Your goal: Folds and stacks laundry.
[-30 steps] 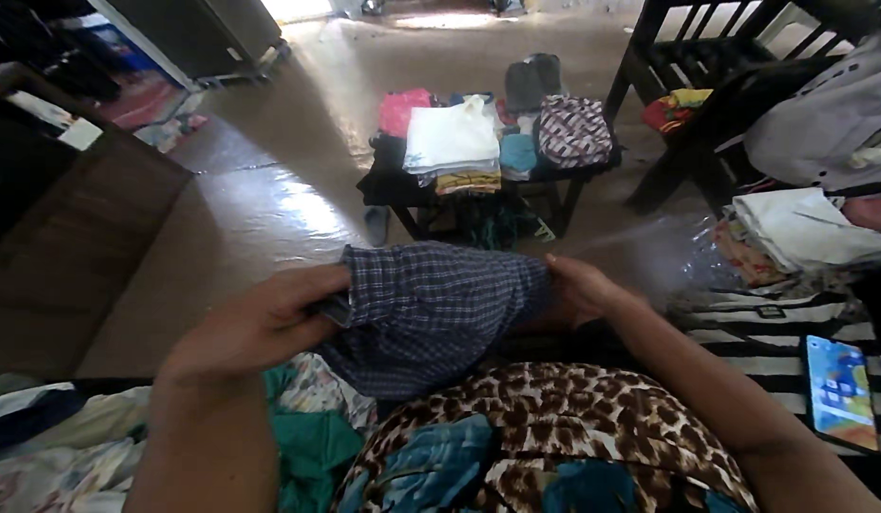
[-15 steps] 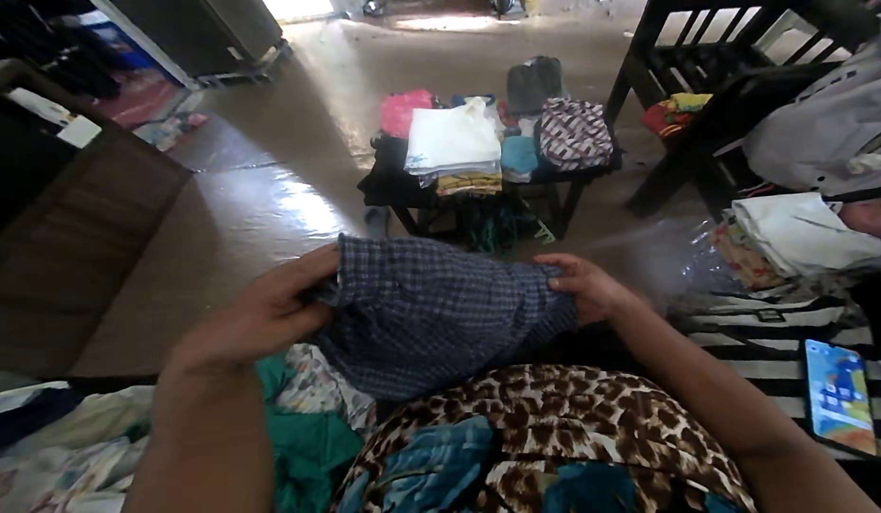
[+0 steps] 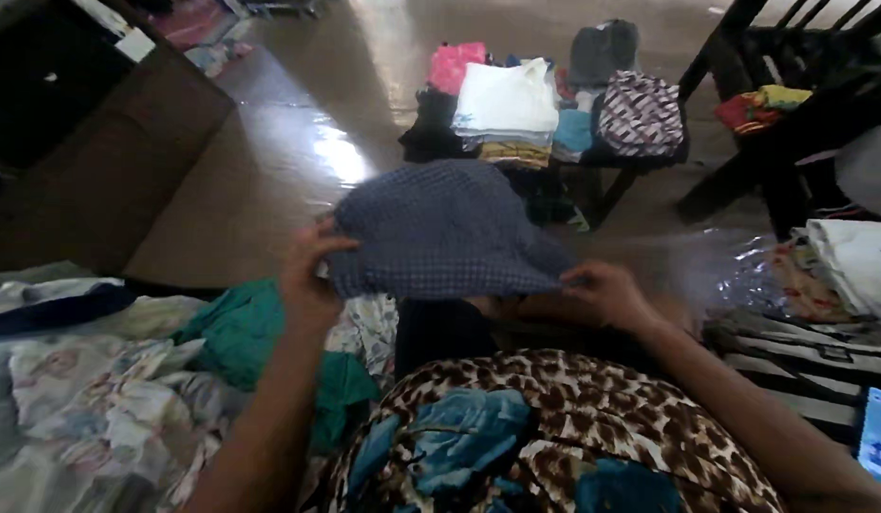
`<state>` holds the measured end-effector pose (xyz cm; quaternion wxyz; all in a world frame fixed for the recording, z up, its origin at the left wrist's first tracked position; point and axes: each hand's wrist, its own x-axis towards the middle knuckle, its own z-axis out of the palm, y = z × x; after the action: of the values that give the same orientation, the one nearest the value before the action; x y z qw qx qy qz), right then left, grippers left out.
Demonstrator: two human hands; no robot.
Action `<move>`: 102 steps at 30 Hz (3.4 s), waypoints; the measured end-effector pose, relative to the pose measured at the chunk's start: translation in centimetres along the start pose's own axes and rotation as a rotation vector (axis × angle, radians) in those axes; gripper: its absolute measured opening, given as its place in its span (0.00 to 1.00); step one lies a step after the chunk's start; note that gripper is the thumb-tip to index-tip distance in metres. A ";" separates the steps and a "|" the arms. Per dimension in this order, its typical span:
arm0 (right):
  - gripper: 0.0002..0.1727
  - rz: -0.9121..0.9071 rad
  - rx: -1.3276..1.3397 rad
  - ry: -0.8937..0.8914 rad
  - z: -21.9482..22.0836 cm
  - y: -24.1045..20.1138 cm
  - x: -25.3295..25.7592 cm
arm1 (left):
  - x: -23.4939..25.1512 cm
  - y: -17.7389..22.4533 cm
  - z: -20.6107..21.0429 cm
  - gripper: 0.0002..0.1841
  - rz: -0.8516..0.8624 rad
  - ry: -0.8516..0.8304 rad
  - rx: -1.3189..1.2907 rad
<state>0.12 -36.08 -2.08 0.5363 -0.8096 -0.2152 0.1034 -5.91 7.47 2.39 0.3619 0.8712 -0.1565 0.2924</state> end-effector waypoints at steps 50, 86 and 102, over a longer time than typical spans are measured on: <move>0.16 0.097 -0.449 -0.372 4.7 0.9 1.2 | 0.3 -1.0 3.9 0.36 -1.019 0.059 -0.898; 0.21 0.134 -0.247 -0.633 19.1 -2.8 12.8 | -16.2 -6.0 -7.4 0.52 -1.111 -0.029 -0.538; 0.20 -0.108 -0.944 -0.850 20.5 -5.9 11.6 | -13.7 -3.7 -8.3 0.49 -1.181 -0.176 -0.246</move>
<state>0.82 -11.89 -4.25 -0.0059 -0.8351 -0.4721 0.2824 -18.11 16.83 -3.39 0.5467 0.7834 0.2911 -0.0511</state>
